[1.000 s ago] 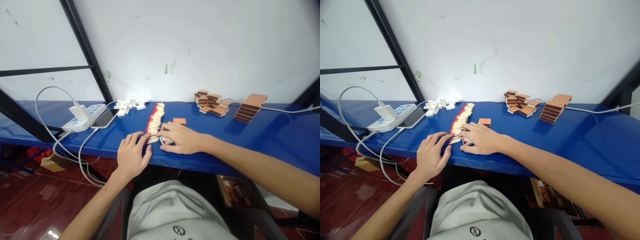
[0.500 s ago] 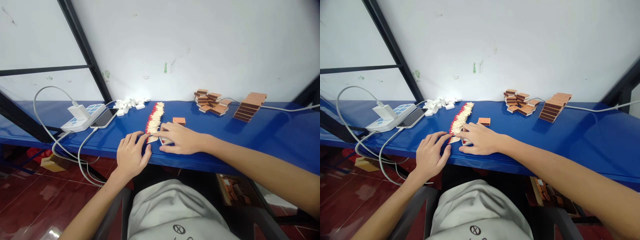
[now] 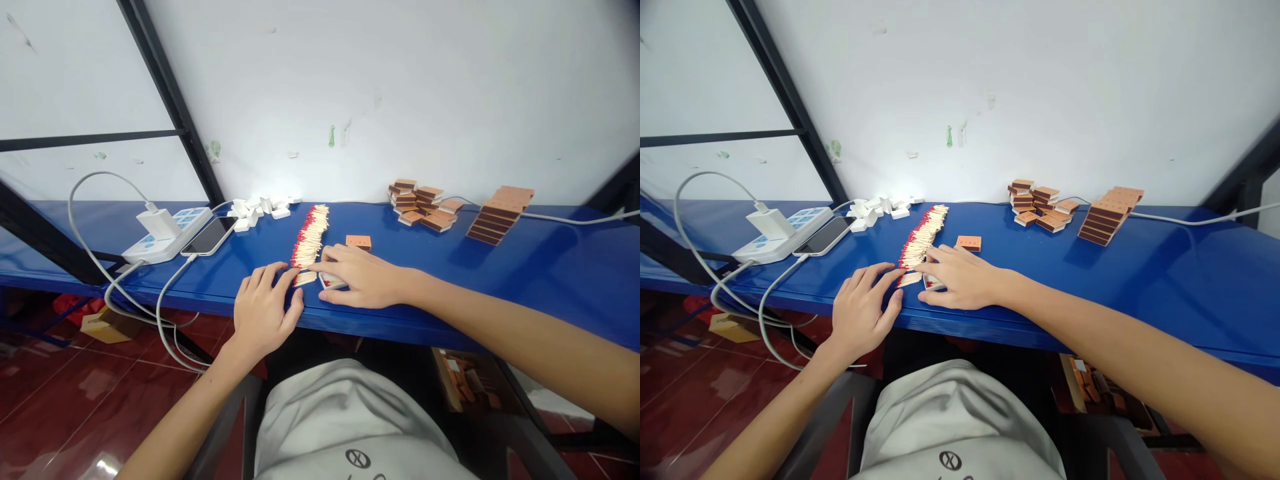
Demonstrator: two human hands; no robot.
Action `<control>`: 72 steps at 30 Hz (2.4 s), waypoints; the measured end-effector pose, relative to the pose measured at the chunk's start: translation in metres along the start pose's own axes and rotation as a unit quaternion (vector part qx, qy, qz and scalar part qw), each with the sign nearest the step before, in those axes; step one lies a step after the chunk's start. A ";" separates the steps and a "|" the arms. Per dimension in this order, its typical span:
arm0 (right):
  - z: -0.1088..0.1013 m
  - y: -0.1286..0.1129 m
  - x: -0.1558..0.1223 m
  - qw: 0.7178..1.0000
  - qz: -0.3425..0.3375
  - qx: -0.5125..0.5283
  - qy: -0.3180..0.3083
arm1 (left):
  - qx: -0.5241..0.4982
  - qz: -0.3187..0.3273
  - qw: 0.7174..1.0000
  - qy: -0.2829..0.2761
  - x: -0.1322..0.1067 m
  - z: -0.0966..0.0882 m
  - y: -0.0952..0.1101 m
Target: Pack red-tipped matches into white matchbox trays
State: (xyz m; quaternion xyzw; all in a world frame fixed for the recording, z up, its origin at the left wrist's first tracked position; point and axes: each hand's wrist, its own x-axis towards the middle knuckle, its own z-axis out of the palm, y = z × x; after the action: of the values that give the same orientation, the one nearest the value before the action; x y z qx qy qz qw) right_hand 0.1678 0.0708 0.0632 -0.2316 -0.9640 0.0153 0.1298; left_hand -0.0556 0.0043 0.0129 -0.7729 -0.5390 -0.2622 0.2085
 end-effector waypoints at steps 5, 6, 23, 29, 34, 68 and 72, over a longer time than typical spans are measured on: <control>0.000 0.000 0.000 1.000 -0.003 -0.001 -0.001 | -0.005 0.001 1.000 -0.001 -0.001 -0.001 0.000; -0.001 0.000 0.000 1.000 -0.003 -0.001 -0.002 | -0.006 0.001 1.000 -0.002 -0.001 -0.001 0.000; -0.002 -0.001 0.001 1.000 0.006 0.004 -0.005 | -0.011 -0.001 1.000 -0.001 0.000 -0.001 0.000; -0.001 -0.001 0.001 1.000 0.005 0.019 -0.006 | -0.012 -0.003 1.000 -0.001 0.000 -0.001 0.001; -0.002 -0.001 0.001 1.000 0.007 0.019 -0.005 | -0.004 0.000 1.000 -0.007 0.000 -0.002 0.000; -0.001 -0.001 0.000 1.000 0.001 0.009 0.002 | -0.003 -0.004 1.000 -0.024 0.000 -0.004 0.000; -0.001 -0.001 0.000 1.000 -0.001 0.011 0.001 | -0.006 -0.002 1.000 -0.022 0.000 -0.004 0.000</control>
State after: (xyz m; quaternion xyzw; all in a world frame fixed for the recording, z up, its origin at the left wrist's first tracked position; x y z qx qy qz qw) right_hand 0.1678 0.0695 0.0646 -0.2292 -0.9638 0.0256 0.1338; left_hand -0.0560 0.0020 0.0159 -0.7785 -0.5434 -0.2492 0.1912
